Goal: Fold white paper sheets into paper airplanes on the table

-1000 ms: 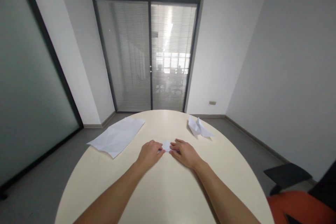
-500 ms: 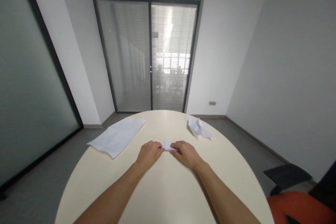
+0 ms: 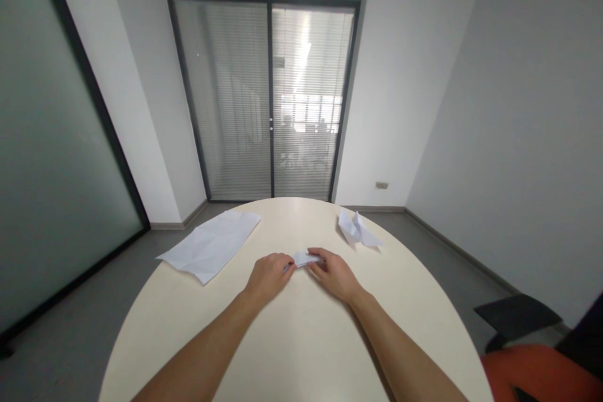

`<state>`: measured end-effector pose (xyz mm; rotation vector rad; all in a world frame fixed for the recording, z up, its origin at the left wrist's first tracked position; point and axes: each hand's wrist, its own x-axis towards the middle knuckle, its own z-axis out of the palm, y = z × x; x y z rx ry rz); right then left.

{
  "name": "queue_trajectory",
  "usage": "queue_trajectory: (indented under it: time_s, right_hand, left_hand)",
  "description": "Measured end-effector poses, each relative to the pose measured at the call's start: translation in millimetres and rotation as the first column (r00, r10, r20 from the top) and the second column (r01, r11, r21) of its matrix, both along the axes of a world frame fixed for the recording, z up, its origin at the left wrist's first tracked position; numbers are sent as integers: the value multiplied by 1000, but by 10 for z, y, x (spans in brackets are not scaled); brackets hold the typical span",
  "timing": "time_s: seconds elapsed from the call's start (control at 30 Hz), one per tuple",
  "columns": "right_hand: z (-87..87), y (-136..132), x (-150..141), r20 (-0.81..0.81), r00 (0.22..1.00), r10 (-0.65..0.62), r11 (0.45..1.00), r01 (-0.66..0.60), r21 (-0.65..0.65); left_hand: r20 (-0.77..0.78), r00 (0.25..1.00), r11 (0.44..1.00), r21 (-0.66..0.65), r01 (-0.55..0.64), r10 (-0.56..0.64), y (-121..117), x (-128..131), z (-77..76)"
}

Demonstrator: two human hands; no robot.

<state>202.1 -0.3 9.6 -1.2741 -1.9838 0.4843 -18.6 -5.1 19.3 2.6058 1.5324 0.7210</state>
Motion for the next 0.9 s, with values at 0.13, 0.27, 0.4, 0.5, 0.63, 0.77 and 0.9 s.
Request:
queue_trajectory:
  time_s: [0.13, 0.27, 0.4, 0.5, 0.63, 0.77, 0.9]
  right_hand:
    - [-114, 70, -9, -186, 981, 59, 998, -64, -21]
    - [-184, 124, -52, -363, 928, 87, 993, -109, -42]
    - [-209, 151, -84, -458, 886, 78, 992, -116, -56]
    - [-225, 161, -92, -486, 870, 84, 990, -128, -58]
    - [-236, 169, -103, -513, 852, 107, 985, -163, -65]
    - [-209, 158, -114, -521, 840, 152, 976, -209, -52]
    - [-169, 130, -108, -476, 862, 173, 976, -214, -33]
  left_hand:
    - [5, 1000, 1000, 12, 22, -22, 3, 0, -4]
    - [39, 999, 999, 17, 30, -31, 9, -4, -18]
    - [105, 993, 999, 12, 50, -51, 8, -2, -34]
    - [148, 987, 998, 6, 58, -58, 5, 6, -39]
    - [194, 978, 997, 3, 71, -70, 5, 16, -38]
    - [236, 966, 994, 11, 109, -108, 6, 24, -36]
    - [260, 958, 992, -4, 127, -122, -1, 30, -34]
